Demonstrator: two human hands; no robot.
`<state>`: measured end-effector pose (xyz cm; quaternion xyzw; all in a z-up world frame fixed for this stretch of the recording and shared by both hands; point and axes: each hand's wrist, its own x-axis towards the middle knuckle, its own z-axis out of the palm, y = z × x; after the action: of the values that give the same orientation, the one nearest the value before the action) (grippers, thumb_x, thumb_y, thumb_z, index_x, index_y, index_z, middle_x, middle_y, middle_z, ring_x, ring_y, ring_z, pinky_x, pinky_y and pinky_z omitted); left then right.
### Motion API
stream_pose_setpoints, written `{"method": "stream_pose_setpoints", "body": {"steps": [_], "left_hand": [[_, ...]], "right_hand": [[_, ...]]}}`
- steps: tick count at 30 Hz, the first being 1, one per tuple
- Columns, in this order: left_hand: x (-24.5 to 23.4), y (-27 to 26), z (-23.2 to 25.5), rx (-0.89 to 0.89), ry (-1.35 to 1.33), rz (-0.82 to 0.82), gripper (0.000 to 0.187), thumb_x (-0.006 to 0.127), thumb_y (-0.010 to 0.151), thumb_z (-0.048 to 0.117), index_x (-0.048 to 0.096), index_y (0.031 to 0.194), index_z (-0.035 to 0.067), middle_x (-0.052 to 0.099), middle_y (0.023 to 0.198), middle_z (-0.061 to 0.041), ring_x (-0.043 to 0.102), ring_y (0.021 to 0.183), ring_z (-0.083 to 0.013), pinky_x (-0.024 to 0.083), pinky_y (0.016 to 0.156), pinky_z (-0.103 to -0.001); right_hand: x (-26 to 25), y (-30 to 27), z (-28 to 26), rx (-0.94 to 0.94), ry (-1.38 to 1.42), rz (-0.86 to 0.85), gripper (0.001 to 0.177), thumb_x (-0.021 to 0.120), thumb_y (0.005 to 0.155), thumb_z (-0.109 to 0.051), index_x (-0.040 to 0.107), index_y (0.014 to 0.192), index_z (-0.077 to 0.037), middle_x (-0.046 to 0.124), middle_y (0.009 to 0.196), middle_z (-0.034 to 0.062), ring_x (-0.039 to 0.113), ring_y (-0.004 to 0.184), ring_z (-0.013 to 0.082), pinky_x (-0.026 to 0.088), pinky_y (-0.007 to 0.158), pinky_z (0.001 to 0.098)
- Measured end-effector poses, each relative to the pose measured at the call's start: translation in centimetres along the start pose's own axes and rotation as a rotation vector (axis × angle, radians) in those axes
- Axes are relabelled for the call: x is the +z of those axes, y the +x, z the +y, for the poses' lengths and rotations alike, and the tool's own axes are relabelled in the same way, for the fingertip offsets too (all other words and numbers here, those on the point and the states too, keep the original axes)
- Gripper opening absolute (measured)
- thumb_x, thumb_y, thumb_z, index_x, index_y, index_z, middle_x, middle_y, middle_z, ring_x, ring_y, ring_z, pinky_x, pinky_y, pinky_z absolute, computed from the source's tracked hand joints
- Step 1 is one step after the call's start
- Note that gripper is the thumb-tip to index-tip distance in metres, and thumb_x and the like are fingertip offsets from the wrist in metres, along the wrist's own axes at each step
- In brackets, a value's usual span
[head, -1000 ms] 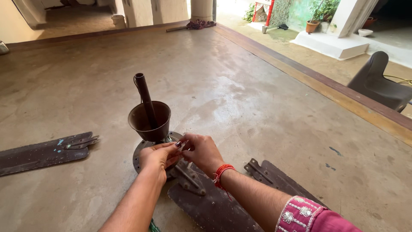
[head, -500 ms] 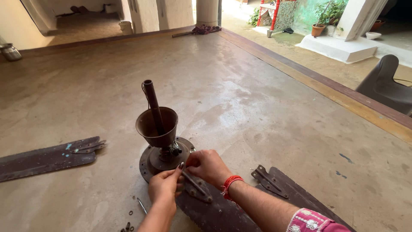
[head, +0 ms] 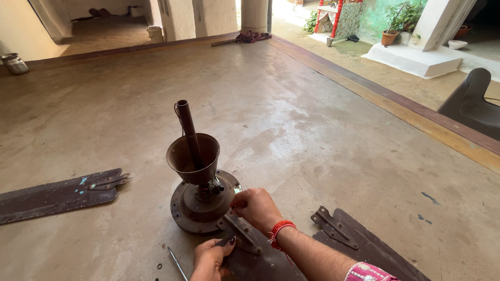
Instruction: The person attaches fan blades to the motor housing using a screwdriver and screws. They align each blade, insert screws, and tighten them to secure the blades to the central hub.
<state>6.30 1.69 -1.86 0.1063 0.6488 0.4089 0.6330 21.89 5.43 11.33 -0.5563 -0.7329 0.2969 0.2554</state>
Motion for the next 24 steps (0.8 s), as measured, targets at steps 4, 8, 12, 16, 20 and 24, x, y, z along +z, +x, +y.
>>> {"method": "stream_pose_setpoints", "body": {"steps": [4, 8, 12, 16, 20, 24], "left_hand": [[0.0, -0.8, 1.4, -0.019, 0.135, 0.083, 0.028, 0.087, 0.082, 0.004, 0.075, 0.107, 0.004, 0.078, 0.090, -0.011, 0.073, 0.085, -0.0279, 0.055, 0.063, -0.048], [-0.5, -1.4, 2.2, -0.021, 0.223, 0.082, 0.028, 0.088, 0.080, 0.006, 0.077, 0.105, 0.003, 0.080, 0.089, -0.012, 0.076, 0.083, -0.0290, 0.059, 0.062, -0.047], [-0.2, -2.8, 3.1, 0.013, 0.298, 0.083, 0.021, 0.086, 0.081, 0.003, 0.079, 0.100, 0.005, 0.080, 0.092, -0.012, 0.077, 0.086, -0.0254, 0.058, 0.069, -0.041], [0.1, -5.7, 4.9, 0.120, 0.683, 0.215, 0.020, 0.084, 0.085, 0.023, 0.079, 0.097, 0.008, 0.081, 0.095, -0.010, 0.076, 0.089, -0.0245, 0.058, 0.077, -0.040], [-0.2, -8.5, 6.9, 0.293, 0.862, 0.430, 0.028, 0.083, 0.088, 0.038, 0.080, 0.094, 0.011, 0.081, 0.099, -0.008, 0.075, 0.092, -0.0251, 0.060, 0.084, -0.041], [1.1, -9.4, 8.2, 0.043, 0.781, 0.308, 0.038, 0.093, 0.079, 0.038, 0.076, 0.099, 0.010, 0.076, 0.107, -0.010, 0.075, 0.095, -0.0280, 0.064, 0.086, -0.044]], "right_hand": [[0.3, 0.1, -0.2, 0.039, 0.015, -0.041, 0.017, 0.077, 0.084, -0.007, 0.081, 0.100, -0.013, 0.081, 0.095, 0.0029, 0.079, 0.087, 0.0115, 0.064, 0.084, 0.0267], [0.7, 0.0, -0.3, 0.046, -0.073, -0.030, 0.017, 0.076, 0.087, -0.008, 0.081, 0.101, -0.015, 0.080, 0.098, 0.0015, 0.077, 0.089, 0.0119, 0.061, 0.088, 0.0270], [1.0, -0.1, -0.5, 0.036, -0.091, -0.013, 0.015, 0.073, 0.089, -0.009, 0.081, 0.100, -0.015, 0.080, 0.096, 0.0012, 0.078, 0.089, 0.0121, 0.062, 0.087, 0.0276], [1.2, -0.3, -0.3, -0.010, -0.131, 0.008, 0.013, 0.074, 0.088, -0.009, 0.082, 0.098, -0.015, 0.081, 0.094, 0.0033, 0.078, 0.085, 0.0152, 0.061, 0.084, 0.0305], [1.4, -0.2, 0.0, -0.020, -0.090, 0.050, 0.018, 0.075, 0.085, -0.006, 0.082, 0.099, -0.014, 0.080, 0.092, 0.0064, 0.078, 0.082, 0.0167, 0.063, 0.080, 0.0314], [1.4, -0.2, 0.2, -0.014, -0.053, 0.037, 0.018, 0.072, 0.087, -0.005, 0.082, 0.098, -0.016, 0.081, 0.093, 0.0042, 0.079, 0.081, 0.0149, 0.063, 0.079, 0.0287]]}}
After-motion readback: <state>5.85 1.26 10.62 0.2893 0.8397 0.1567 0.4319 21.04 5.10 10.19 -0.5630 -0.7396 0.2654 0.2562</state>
